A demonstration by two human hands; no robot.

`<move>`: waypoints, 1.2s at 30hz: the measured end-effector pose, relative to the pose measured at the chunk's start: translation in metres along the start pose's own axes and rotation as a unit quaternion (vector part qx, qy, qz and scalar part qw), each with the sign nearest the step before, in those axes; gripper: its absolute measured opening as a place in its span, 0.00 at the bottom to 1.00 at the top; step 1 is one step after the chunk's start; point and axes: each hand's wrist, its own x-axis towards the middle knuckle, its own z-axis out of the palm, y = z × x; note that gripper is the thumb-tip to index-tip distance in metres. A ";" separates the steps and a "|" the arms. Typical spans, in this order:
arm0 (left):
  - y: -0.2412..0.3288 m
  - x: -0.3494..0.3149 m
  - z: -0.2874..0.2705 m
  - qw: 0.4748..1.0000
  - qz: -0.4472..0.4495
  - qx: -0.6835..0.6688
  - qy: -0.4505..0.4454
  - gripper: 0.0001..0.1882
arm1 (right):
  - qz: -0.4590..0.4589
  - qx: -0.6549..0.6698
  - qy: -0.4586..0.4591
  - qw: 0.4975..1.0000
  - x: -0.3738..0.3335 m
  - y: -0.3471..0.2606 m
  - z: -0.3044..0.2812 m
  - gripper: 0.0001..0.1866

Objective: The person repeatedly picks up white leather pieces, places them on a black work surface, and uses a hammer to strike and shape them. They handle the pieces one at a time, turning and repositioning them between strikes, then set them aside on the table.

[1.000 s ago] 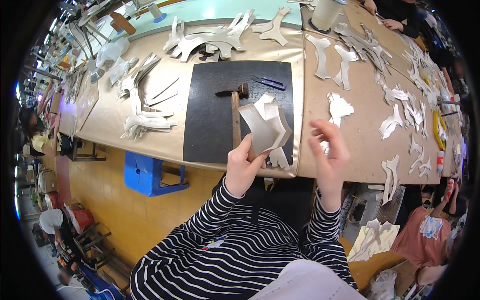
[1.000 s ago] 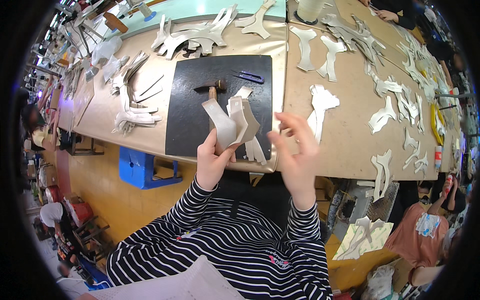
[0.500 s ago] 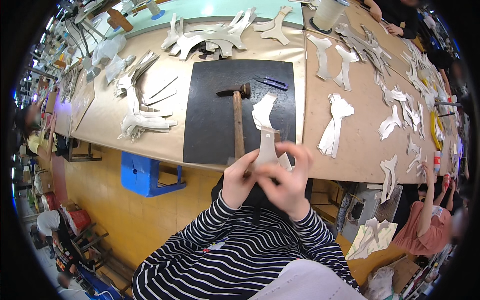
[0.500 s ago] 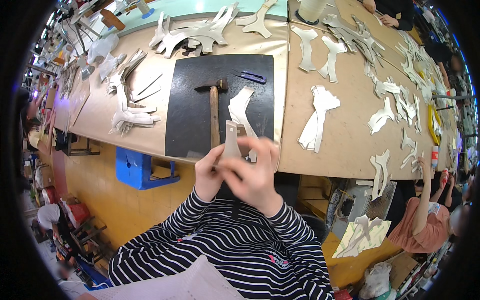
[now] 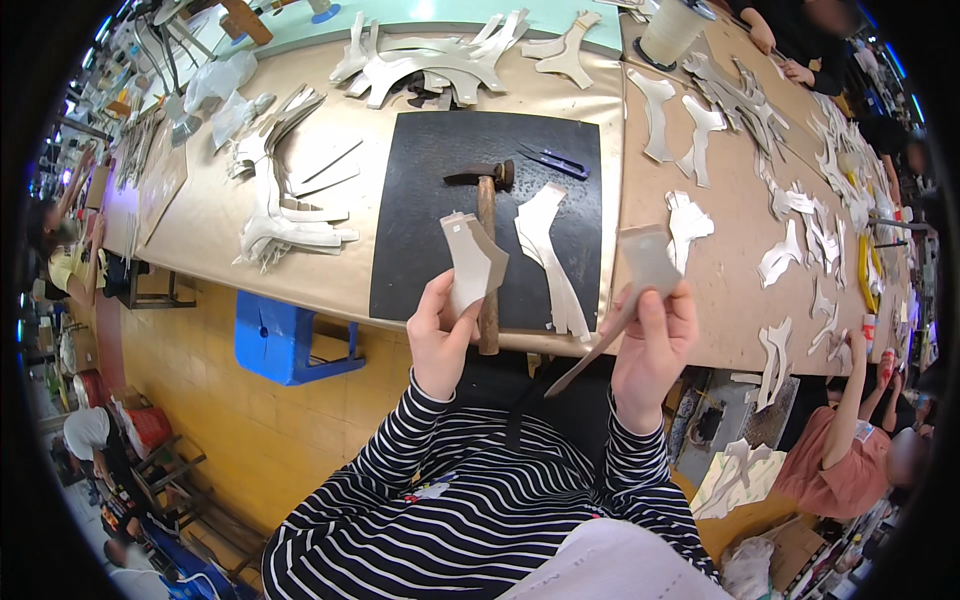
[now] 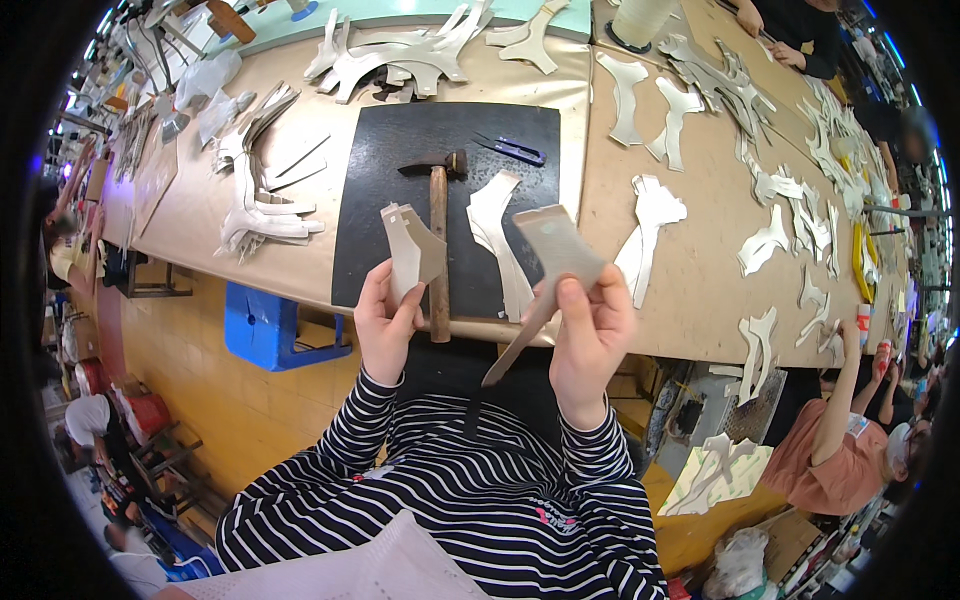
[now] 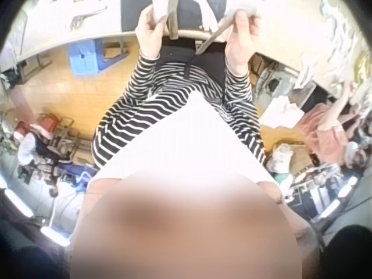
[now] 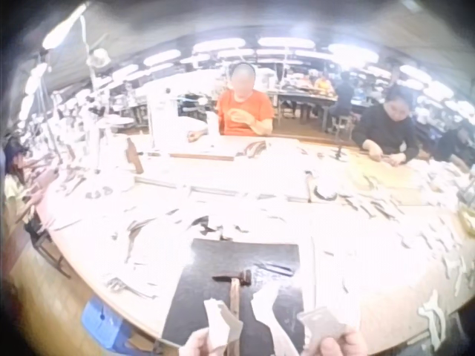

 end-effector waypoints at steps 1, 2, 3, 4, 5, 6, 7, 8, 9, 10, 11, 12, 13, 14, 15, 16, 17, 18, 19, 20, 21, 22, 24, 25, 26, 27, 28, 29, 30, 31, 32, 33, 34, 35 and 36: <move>0.001 0.000 0.001 1.000 0.000 -0.004 -0.002 0.21 | 0.021 -0.004 -0.011 1.000 0.001 0.003 0.001 0.09; 0.003 -0.001 0.003 1.000 0.003 0.003 -0.013 0.20 | 0.063 0.004 -0.026 0.998 -0.002 0.006 0.002 0.09; 0.003 -0.001 0.005 1.000 0.007 0.010 -0.024 0.19 | 0.080 -0.031 -0.018 0.996 -0.003 0.012 0.003 0.08; 0.003 -0.001 0.007 0.999 0.010 0.017 -0.036 0.18 | 0.100 -0.062 -0.023 0.993 -0.005 0.017 0.005 0.08; 0.003 -0.002 0.008 0.999 0.008 0.004 -0.044 0.16 | 0.102 -0.056 -0.025 0.993 -0.006 0.020 0.005 0.08; 0.003 -0.003 0.010 0.999 0.003 0.006 -0.049 0.16 | 0.115 -0.057 -0.034 0.991 -0.008 0.023 0.006 0.08; 0.004 -0.003 0.010 0.998 -0.003 0.008 -0.054 0.16 | 0.128 -0.058 -0.043 0.989 -0.009 0.026 0.007 0.09; 0.004 -0.004 0.011 0.998 -0.006 0.011 -0.059 0.16 | 0.125 -0.061 -0.037 0.990 -0.010 0.028 0.010 0.09; 0.005 -0.005 0.012 0.998 -0.011 0.004 -0.061 0.15 | 0.121 -0.065 -0.031 0.990 -0.010 0.029 0.012 0.09; 0.005 -0.005 0.012 0.998 -0.015 0.011 -0.064 0.15 | 0.112 -0.067 -0.030 0.991 -0.010 0.031 0.015 0.09; 0.006 -0.006 0.012 0.997 -0.011 0.018 -0.068 0.15 | 0.103 -0.073 -0.002 0.992 -0.010 0.031 0.018 0.10; 0.006 -0.006 0.012 0.997 -0.008 0.029 -0.073 0.15 | 0.088 -0.078 0.021 0.993 -0.010 0.032 0.020 0.10; 0.006 -0.006 0.012 0.997 0.004 0.034 -0.074 0.16 | 0.079 -0.085 0.039 0.992 -0.009 0.032 0.021 0.11; 0.006 -0.006 0.012 0.997 0.010 0.031 -0.073 0.16 | 0.073 -0.094 0.036 0.992 -0.009 0.032 0.022 0.12; 0.006 -0.007 0.012 0.997 0.015 0.028 -0.072 0.17 | 0.072 -0.105 0.026 0.992 -0.009 0.032 0.022 0.12; 0.005 -0.007 0.012 0.997 0.022 0.027 -0.072 0.17 | 0.067 -0.112 0.034 0.991 -0.010 0.033 0.022 0.12; 0.005 -0.008 0.012 0.996 0.023 0.032 -0.074 0.18 | 0.059 -0.156 0.003 0.986 -0.010 0.033 0.022 0.12; 0.004 -0.008 0.012 0.996 0.025 0.039 -0.077 0.19 | 0.046 -0.198 -0.011 0.979 -0.011 0.034 0.022 0.11; 0.003 -0.008 0.013 0.995 0.028 0.045 -0.082 0.20 | 0.033 -0.239 -0.024 0.970 -0.011 0.036 0.021 0.11; 0.002 -0.009 0.013 0.991 0.060 0.074 -0.091 0.20 | 0.012 -0.264 -0.051 0.963 -0.011 0.037 0.020 0.10; 0.002 -0.009 0.014 0.985 0.093 0.103 -0.101 0.21 | -0.010 -0.289 -0.078 0.954 -0.011 0.039 0.020 0.08; 0.001 -0.009 0.016 0.977 0.129 0.134 -0.105 0.22 | -0.032 -0.314 -0.105 0.943 -0.010 0.041 0.020 0.07; 0.003 -0.010 0.016 0.982 0.072 0.067 -0.161 0.25 | -0.082 -0.356 -0.102 0.925 -0.009 0.044 0.022 0.06; 0.004 -0.011 0.016 0.981 0.039 0.015 -0.191 0.26 | -0.107 -0.376 -0.101 0.915 -0.009 0.044 0.024 0.06; 0.005 -0.011 0.015 0.973 0.009 -0.028 -0.228 0.28 | -0.121 -0.398 -0.093 0.904 -0.009 0.044 0.026 0.05; 0.008 -0.015 0.011 0.956 -0.075 -0.095 -0.266 0.33 | -0.106 -0.389 -0.093 0.910 -0.011 0.043 0.028 0.04; 0.009 -0.012 0.005 0.932 -0.128 -0.144 -0.307 0.36 | -0.114 -0.390 -0.096 0.909 -0.011 0.042 0.029 0.04; 0.011 -0.011 -0.003 0.894 -0.207 -0.233 -0.321 0.39 | -0.128 -0.388 -0.096 0.908 -0.013 0.040 0.030 0.04; 0.012 -0.010 -0.008 0.849 -0.294 -0.305 -0.317 0.43 | -0.141 -0.389 -0.103 0.904 -0.013 0.039 0.031 0.03; 0.012 -0.010 -0.009 0.805 -0.289 -0.394 -0.337 0.48 | -0.140 -0.384 -0.115 0.906 -0.014 0.038 0.030 0.04; 0.012 -0.010 -0.012 0.757 -0.304 -0.478 -0.325 0.41 | -0.135 -0.375 -0.131 0.908 -0.014 0.038 0.029 0.04; 0.011 -0.010 -0.012 0.771 -0.321 -0.477 -0.273 0.32 | -0.140 -0.376 -0.149 0.904 -0.015 0.039 0.028 0.04; 0.009 -0.010 -0.011 0.773 -0.331 -0.488 -0.235 0.24 | -0.142 -0.385 -0.170 0.896 -0.016 0.039 0.027 0.05; 0.007 -0.008 -0.010 0.798 -0.322 -0.453 -0.231 0.21 | -0.152 -0.384 -0.178 0.893 -0.016 0.042 0.027 0.05; 0.005 -0.005 -0.008 0.813 -0.306 -0.432 -0.241 0.18 | -0.187 -0.382 -0.165 0.890 -0.019 0.043 0.027 0.05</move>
